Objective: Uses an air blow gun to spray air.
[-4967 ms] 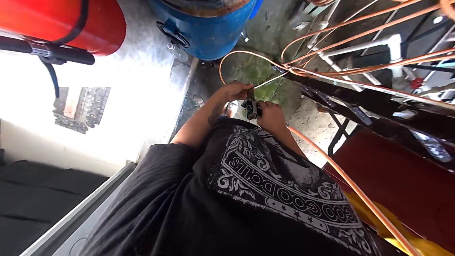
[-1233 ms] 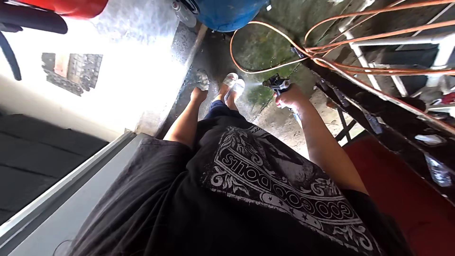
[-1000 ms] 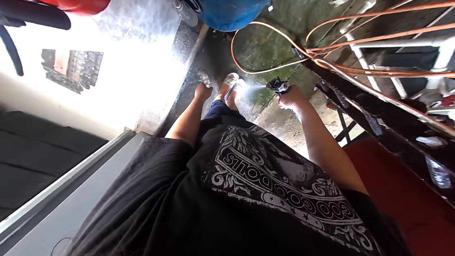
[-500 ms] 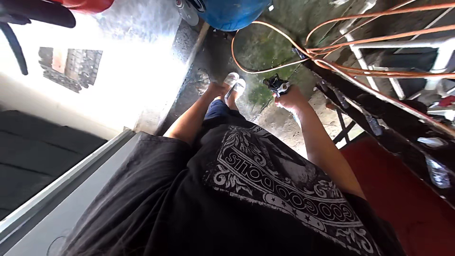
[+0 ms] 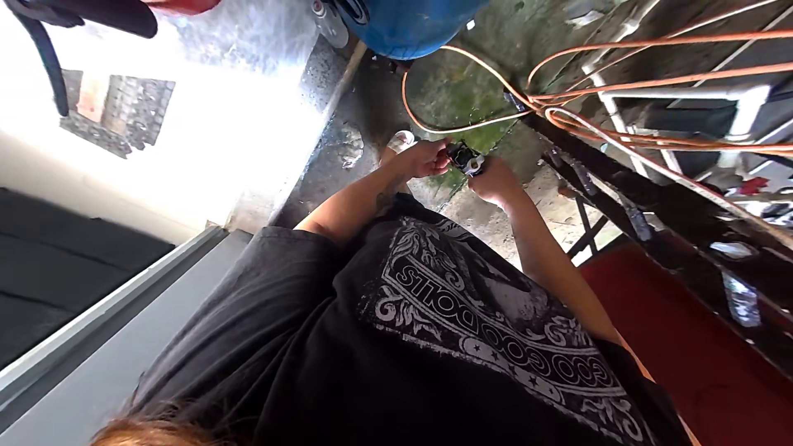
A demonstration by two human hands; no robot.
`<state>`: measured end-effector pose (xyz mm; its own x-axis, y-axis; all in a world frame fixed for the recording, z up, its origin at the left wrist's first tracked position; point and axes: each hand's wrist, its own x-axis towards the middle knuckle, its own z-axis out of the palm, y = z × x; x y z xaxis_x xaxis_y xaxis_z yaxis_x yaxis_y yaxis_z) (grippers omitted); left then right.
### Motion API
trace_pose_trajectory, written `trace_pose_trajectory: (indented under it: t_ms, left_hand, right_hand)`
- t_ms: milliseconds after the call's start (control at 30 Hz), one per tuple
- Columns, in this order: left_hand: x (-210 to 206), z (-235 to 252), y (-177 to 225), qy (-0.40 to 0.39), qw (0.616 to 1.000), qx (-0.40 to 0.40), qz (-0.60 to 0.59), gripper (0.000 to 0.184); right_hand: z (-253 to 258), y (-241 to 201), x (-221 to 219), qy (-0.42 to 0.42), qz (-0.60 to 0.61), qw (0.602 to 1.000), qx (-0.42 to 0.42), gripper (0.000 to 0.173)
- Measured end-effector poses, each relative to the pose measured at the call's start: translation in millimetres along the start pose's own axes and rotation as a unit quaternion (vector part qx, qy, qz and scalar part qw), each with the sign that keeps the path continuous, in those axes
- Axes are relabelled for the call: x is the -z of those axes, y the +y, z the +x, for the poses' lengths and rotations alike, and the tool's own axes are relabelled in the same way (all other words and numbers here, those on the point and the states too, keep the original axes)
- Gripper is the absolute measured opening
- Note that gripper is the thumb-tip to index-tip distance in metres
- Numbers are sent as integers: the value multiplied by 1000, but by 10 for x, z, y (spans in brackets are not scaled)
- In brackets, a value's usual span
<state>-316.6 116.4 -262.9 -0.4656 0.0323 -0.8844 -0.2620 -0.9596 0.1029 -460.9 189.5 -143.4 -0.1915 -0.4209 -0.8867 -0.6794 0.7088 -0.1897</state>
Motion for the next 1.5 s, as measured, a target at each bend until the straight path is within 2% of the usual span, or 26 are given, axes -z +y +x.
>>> trace_pose_trajectory:
  t_ms: [167,267,400,533,600,800,1033,1200,1267,1333,1400,1467,1500]
  left_hand:
    - [46,33,15,16,996,7,92,57]
    - [306,151,-43,56,985,-7,163,68]
    - [877,265,-177,155,973,-26,168,65]
    - [1261,192,-251,274,952,-6,137,53]
    - [1409,211,-304,306,943,-3,133,50]
    - [1467,223,-331,329,937,6,118,49]
    - [1467,209,-283,328,933,9,148,48]
    - [1517,294,-252,335,918,12,212,48]
    - [1304,143,-198,295,925,-19,238,49]
    - [848,-225,-118,182,945,-77,262,54]
    - [392,-654,-154,-27,942,-143,303,59]
    - [56,-1063,-279,-243,889,-173,347,53]
    - [1,-1155,-377,-321,855,-159,376,54]
  right_hand:
    - [65,-5,-24,-7,-13,1000,-5,14]
    - [114,43,-57,-8,-4,1000,-21,20]
    - [99,79,-66,-12,-2,999,-43,22]
    - [177,163,-101,-12,44,997,-62,24]
    - [208,195,-61,1,69,996,-58,23]
    - [315,257,90,1,86,994,-66,24]
    - [377,371,27,-16,142,986,-91,29]
    - [396,305,73,4,40,996,-75,23]
    - [416,333,63,6,6,997,-75,25]
    - [397,338,57,2,-22,996,-83,28]
    - [374,341,30,2,-42,995,-90,29]
    - [374,350,-9,1,-51,994,-93,29]
    - [375,351,-38,0,-58,994,-94,28]
